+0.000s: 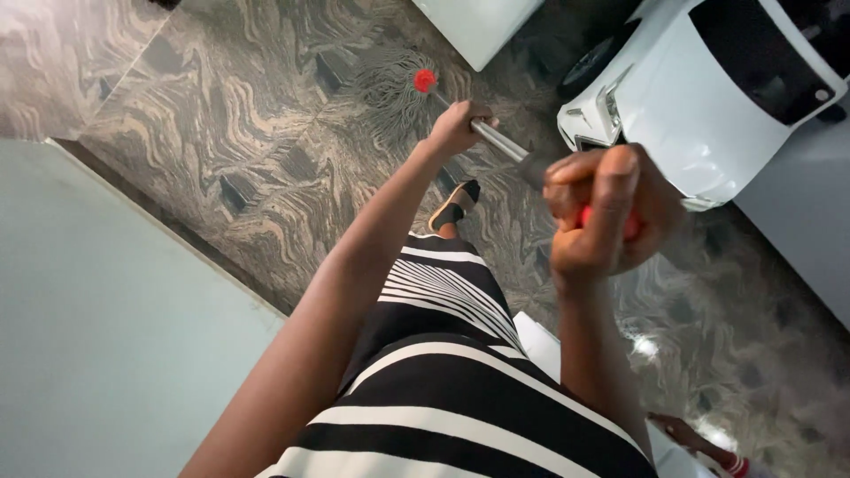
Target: Mopping a tiled floor in a home environment.
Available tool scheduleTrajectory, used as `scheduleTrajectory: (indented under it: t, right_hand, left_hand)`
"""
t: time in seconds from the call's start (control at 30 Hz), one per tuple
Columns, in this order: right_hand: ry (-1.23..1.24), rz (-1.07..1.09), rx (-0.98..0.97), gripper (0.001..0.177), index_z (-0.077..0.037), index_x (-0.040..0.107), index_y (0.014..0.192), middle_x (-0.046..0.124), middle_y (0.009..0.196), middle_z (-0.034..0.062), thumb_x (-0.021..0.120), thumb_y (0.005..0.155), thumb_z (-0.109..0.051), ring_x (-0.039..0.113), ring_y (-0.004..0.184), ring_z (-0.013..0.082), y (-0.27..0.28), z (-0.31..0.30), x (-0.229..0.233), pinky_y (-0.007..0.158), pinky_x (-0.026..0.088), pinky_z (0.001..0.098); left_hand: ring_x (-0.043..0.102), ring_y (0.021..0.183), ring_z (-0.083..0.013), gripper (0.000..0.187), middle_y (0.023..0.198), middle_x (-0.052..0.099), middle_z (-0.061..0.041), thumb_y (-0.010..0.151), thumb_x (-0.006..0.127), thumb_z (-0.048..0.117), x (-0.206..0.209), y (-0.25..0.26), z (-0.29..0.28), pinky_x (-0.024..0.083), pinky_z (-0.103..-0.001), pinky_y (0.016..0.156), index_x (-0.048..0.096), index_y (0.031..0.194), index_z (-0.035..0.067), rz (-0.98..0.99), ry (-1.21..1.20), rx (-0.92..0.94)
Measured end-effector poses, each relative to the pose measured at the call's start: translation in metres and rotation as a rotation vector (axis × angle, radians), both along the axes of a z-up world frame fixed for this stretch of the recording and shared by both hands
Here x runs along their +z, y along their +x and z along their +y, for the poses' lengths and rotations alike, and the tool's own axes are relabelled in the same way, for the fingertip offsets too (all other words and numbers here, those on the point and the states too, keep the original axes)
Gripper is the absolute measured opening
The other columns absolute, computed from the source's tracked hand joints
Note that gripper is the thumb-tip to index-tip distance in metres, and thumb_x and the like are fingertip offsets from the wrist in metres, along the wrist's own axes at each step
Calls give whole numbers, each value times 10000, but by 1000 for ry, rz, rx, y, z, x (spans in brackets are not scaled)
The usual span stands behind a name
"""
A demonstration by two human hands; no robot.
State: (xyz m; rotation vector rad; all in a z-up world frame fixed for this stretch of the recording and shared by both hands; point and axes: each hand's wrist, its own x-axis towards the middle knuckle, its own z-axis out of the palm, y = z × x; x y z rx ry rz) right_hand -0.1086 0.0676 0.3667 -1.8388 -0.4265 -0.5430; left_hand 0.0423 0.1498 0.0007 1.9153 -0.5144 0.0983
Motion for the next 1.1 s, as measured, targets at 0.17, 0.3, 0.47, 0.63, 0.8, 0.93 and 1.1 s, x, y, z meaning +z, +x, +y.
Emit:
scheduleTrajectory:
  t: [0.17, 0.3, 0.47, 0.63, 0.8, 0.93, 1.1]
  right_hand:
    - [-333, -517, -381, 246, -69, 569, 1229, 604, 958, 138, 459, 1146, -273, 566, 744, 151, 13, -67, -46, 636, 530, 299]
    - [-452, -467, -472, 349, -122, 448, 1479, 490, 1260, 165, 382, 1193, -312, 512, 1126, 233, 33, -138, -63, 996, 524, 404]
    - [-47, -228, -226, 383, -83, 508, 1181, 480, 915, 119, 311, 1174, -411, 454, 741, 186, 73, -201, -62, 720, 481, 359]
    - [299, -37, -64, 576, -61, 497, 855, 455, 658, 127, 241, 1162, -475, 395, 465, 200, 129, -273, -137, 520, 430, 362]
    - [355, -4, -59, 601, -54, 526, 859, 442, 633, 96, 309, 1177, -515, 407, 449, 186, 129, -215, -134, 456, 419, 353]
    - [434, 23, -178, 505, -5, 612, 979, 447, 605, 57, 519, 1150, -471, 411, 414, 146, 96, -127, -103, 408, 412, 326]
    - [551, 158, -210, 423, -44, 614, 939, 438, 596, 15, 568, 1107, -429, 399, 393, 107, 77, -88, -127, 346, 396, 299]
  left_hand:
    - [716, 807, -328, 203, 828, 734, -101, 854, 781, 288, 2, -8, -18, 562, -455, 707, 752, 903, 94, 36, 70, -41]
    - [721, 817, -303, 190, 868, 742, -84, 819, 768, 277, 15, -17, -22, 578, -433, 699, 767, 963, 152, 100, 104, 52]
    - [719, 843, -302, 143, 885, 750, -81, 896, 716, 240, 34, -24, -9, 579, -449, 729, 754, 1005, 157, 286, 174, 3]
    - [739, 755, -252, 227, 862, 748, -91, 989, 639, 315, 17, -26, -4, 612, -428, 651, 709, 1051, 108, 467, 397, -15]
    - [737, 725, -273, 220, 841, 763, -112, 951, 659, 306, 6, -55, 38, 600, -435, 665, 752, 1052, 134, 422, 379, 43]
    - [730, 718, -300, 203, 836, 756, -127, 925, 651, 258, -22, -78, 66, 597, -442, 669, 773, 1065, 176, 428, 418, 73]
    - [739, 716, -297, 208, 822, 749, -120, 981, 617, 281, -64, -108, 99, 602, -443, 679, 759, 1049, 144, 526, 514, 73]
